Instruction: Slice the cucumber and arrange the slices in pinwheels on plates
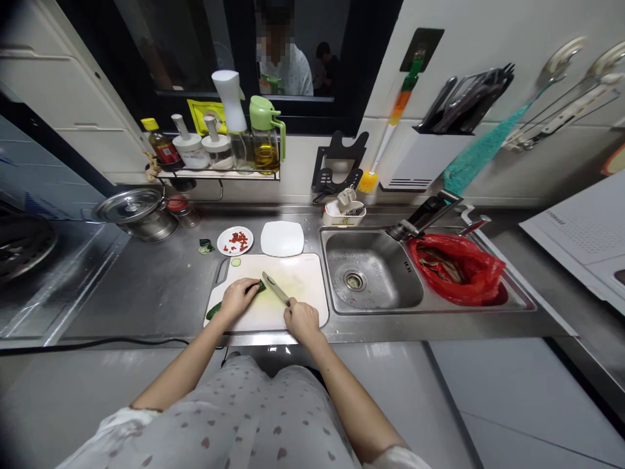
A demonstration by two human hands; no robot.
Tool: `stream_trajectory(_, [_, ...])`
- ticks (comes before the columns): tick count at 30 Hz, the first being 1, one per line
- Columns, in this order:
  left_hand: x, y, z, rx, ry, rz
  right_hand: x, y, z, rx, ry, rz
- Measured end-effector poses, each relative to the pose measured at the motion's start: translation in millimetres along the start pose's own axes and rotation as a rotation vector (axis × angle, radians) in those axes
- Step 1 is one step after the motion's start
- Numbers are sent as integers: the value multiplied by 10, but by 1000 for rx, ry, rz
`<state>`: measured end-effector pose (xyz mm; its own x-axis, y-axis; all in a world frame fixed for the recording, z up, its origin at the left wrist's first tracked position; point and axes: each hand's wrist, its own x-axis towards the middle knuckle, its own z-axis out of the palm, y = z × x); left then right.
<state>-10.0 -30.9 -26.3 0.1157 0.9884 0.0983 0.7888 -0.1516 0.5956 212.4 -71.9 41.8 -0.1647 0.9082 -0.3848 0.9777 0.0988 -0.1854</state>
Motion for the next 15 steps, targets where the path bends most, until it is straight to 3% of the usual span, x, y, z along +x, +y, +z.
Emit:
stream_trajectory(9, [73, -6, -76, -192, 167, -219, -7, -26, -33, -8, 24, 1])
stream_trajectory(15, [158, 59, -73, -321, 106, -260, -25, -19, -52, -76, 71, -67])
